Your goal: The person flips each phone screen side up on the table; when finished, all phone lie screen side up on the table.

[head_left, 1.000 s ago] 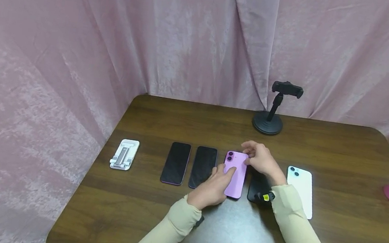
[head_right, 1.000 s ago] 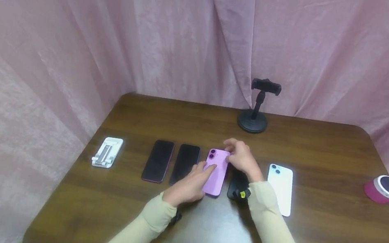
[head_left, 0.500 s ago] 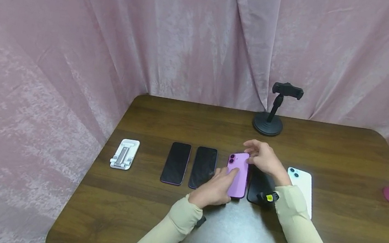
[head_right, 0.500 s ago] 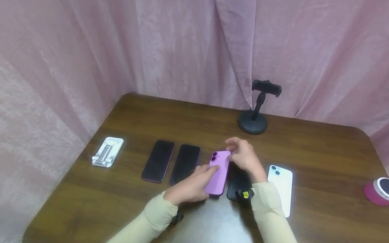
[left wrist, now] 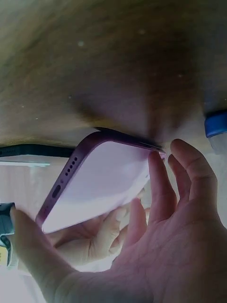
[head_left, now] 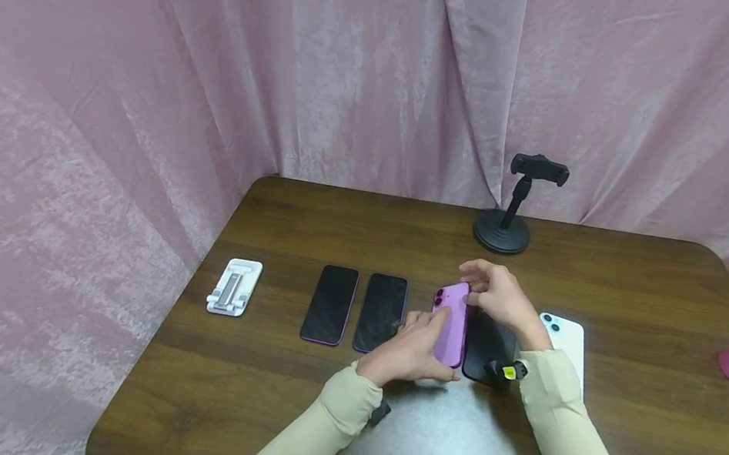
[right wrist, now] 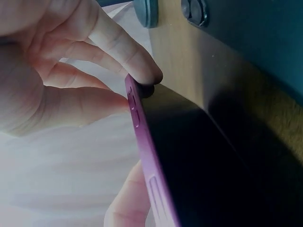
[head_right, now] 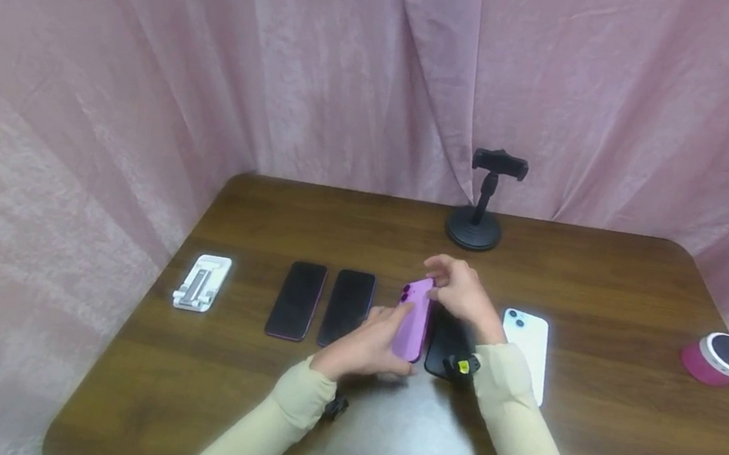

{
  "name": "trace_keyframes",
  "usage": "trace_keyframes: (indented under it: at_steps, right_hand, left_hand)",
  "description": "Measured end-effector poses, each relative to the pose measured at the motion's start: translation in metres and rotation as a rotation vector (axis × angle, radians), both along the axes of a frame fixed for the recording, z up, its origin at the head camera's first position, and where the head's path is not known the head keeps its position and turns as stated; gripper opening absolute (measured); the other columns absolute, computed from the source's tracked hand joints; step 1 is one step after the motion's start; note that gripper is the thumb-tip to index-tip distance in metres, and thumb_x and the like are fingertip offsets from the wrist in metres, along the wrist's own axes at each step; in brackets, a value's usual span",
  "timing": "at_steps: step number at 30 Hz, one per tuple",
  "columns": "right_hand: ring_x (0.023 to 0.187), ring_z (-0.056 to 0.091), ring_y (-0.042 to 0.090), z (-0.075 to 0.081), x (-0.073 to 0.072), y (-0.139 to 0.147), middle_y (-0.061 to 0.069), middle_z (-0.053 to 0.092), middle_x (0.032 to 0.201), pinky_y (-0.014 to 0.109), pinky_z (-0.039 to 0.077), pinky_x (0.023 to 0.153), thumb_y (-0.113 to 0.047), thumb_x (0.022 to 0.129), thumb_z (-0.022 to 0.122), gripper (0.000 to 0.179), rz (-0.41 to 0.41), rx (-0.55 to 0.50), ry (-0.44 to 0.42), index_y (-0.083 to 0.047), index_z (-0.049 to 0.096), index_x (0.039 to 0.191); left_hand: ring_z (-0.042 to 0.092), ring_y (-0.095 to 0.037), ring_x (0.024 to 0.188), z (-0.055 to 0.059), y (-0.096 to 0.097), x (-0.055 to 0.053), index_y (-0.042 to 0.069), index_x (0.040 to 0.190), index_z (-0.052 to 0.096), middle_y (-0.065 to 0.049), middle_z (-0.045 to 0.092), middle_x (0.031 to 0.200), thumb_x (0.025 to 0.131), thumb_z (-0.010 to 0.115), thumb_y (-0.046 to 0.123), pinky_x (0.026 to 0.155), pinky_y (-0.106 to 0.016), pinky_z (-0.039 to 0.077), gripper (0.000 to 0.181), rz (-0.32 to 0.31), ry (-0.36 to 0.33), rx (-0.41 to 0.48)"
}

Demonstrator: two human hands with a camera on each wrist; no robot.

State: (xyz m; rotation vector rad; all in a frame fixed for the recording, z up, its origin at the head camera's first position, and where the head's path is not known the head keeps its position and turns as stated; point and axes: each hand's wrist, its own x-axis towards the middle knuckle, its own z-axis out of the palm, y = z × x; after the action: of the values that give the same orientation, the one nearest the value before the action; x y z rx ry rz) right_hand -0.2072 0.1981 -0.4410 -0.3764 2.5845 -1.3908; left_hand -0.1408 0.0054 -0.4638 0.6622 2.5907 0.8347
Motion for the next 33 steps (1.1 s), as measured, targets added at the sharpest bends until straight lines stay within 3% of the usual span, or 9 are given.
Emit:
trace_keyframes:
  at_steps: [4, 8, 17, 22, 27, 33]
  right_hand:
    - [0.110, 0.064, 0.045, 0.002, 0.001, -0.001, 0.034, 0.061, 0.125, 0.052, 0.054, 0.087, 0.014, 0.086, 0.063, 0.045, 0.011, -0.019, 0.013, 0.011, 0.055, 0.131]
    - [0.109, 0.064, 0.044, 0.004, 0.001, -0.002, 0.033, 0.060, 0.126, 0.052, 0.054, 0.088, 0.013, 0.088, 0.062, 0.045, 0.019, -0.027, 0.002, 0.010, 0.055, 0.132]
    - [0.108, 0.065, 0.044, 0.005, 0.001, -0.006, 0.033, 0.061, 0.124, 0.051, 0.054, 0.088, 0.015, 0.086, 0.061, 0.044, 0.048, -0.053, 0.030, 0.011, 0.055, 0.130]
    - [0.107, 0.065, 0.046, 0.004, -0.001, -0.010, 0.035, 0.061, 0.122, 0.051, 0.054, 0.087, 0.016, 0.085, 0.062, 0.044, 0.091, -0.092, 0.071, 0.012, 0.056, 0.128]
    - [0.112, 0.062, 0.049, 0.002, -0.002, -0.012, 0.038, 0.057, 0.127, 0.055, 0.052, 0.091, 0.014, 0.087, 0.063, 0.046, 0.130, -0.142, 0.052, 0.015, 0.050, 0.132]
    - [0.121, 0.057, 0.048, -0.005, -0.004, -0.013, 0.038, 0.054, 0.131, 0.056, 0.048, 0.097, 0.002, 0.094, 0.063, 0.046, 0.176, -0.137, 0.002, 0.017, 0.046, 0.135]
  left_hand:
    - [0.038, -0.027, 0.127, -0.001, -0.002, -0.001, 0.013, 0.159, 0.023, -0.013, 0.052, 0.139, 0.079, 0.083, 0.051, 0.097, -0.046, 0.047, 0.107, 0.024, -0.061, 0.063]
    - [0.040, -0.026, 0.126, 0.000, -0.004, -0.003, 0.013, 0.160, 0.021, -0.012, 0.052, 0.140, 0.082, 0.080, 0.052, 0.095, -0.045, 0.049, 0.105, 0.043, -0.096, 0.125]
    - [0.056, -0.022, 0.114, 0.003, -0.009, -0.005, 0.007, 0.158, 0.025, -0.014, 0.060, 0.130, 0.083, 0.080, 0.044, 0.087, -0.035, 0.052, 0.100, 0.065, -0.136, 0.194]
    - [0.062, -0.019, 0.110, 0.005, -0.014, -0.006, 0.003, 0.156, 0.028, -0.016, 0.061, 0.133, 0.084, 0.080, 0.036, 0.088, -0.032, 0.051, 0.094, 0.062, -0.146, 0.242]
    - [0.067, -0.017, 0.102, 0.003, -0.021, -0.007, 0.002, 0.154, 0.033, -0.016, 0.062, 0.131, 0.086, 0.079, 0.025, 0.080, -0.028, 0.054, 0.086, 0.052, -0.177, 0.327]
    - [0.069, -0.016, 0.094, 0.005, -0.025, -0.003, 0.003, 0.154, 0.037, -0.017, 0.062, 0.131, 0.085, 0.078, 0.014, 0.069, -0.027, 0.056, 0.081, 0.084, -0.221, 0.396]
